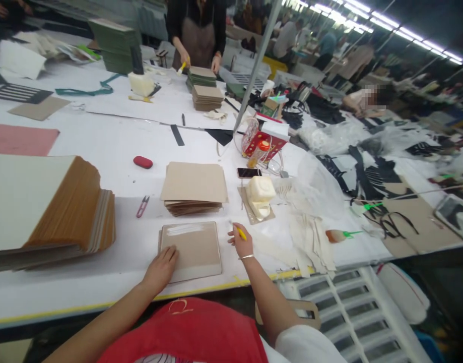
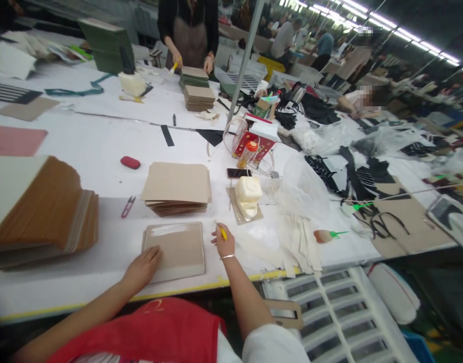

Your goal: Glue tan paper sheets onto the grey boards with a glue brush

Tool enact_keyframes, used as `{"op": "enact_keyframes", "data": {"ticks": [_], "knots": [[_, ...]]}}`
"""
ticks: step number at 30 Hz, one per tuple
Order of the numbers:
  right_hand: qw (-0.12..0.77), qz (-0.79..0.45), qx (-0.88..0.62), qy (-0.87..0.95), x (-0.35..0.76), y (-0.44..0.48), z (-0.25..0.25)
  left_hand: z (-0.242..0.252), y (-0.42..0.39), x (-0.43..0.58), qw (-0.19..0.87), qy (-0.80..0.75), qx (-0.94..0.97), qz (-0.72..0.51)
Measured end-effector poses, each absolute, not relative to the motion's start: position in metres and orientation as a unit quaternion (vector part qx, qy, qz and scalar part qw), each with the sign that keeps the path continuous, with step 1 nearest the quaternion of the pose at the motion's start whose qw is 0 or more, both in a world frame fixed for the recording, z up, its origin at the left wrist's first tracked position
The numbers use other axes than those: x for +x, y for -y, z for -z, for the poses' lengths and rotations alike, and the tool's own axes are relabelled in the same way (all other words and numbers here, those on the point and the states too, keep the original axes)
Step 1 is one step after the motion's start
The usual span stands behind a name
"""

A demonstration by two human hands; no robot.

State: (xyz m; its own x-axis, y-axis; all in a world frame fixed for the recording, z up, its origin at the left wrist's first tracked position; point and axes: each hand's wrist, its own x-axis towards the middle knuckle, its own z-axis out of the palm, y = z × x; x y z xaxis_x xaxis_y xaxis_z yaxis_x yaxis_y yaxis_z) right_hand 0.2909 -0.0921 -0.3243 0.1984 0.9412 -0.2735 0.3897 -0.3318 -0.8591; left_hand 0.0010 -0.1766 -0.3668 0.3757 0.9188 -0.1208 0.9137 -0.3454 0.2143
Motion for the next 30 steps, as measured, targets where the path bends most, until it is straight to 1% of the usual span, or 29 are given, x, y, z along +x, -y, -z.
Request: {"op": "enact_keyframes", "data": {"ticks": [1,3,5,6,8,10,12,14,17,20,25,27,30], "knots": [[0.313,-0.365,-0.712,0.512,0.307,0.095,0.325,0.366,0.176,0.002,0.123,-0.560,0.819,-0.011],[0.251,-0.228,-0.755,0.561,0.339,0.097,0.331,0.364,0.175,0.004,0.125,-0.566,0.815,-0.012],[0.175,-0.100,-0.799,0.566,0.371,0.096,0.339,0.362,0.174,0.005,0.128,-0.571,0.811,-0.009],[0.142,-0.056,-0.813,0.562,0.385,0.095,0.344,0.361,0.173,0.006,0.129,-0.572,0.810,-0.005],[0.084,-0.020,-0.819,0.568,0.410,0.094,0.353,0.360,0.172,0.007,0.126,-0.571,0.811,0.003],[0.034,-0.026,-0.812,0.582,0.426,0.094,0.362,0.360,0.172,0.009,0.122,-0.570,0.812,0.011],[0.002,-0.037,-0.805,0.592,0.434,0.095,0.369,0.360,0.172,0.010,0.119,-0.570,0.813,0.014],[-0.007,-0.036,-0.804,0.594,0.437,0.096,0.373,0.359,0.173,0.012,0.113,-0.572,0.812,0.016],[0.008,-0.024,-0.789,0.613,0.438,0.096,0.371,0.354,0.172,0.016,0.109,-0.577,0.809,0.033],[0.037,-0.002,-0.753,0.657,0.442,0.095,0.363,0.344,0.165,0.022,0.123,-0.577,0.804,0.075],[0.048,0.025,-0.729,0.682,0.445,0.098,0.348,0.321,0.150,0.037,0.156,-0.603,0.767,0.151],[0.067,0.032,-0.721,0.688,0.438,0.103,0.345,0.313,0.147,0.042,0.153,-0.623,0.753,0.147],[0.100,0.025,-0.693,0.714,0.423,0.116,0.348,0.305,0.148,0.047,0.149,-0.629,0.758,0.093]]}}
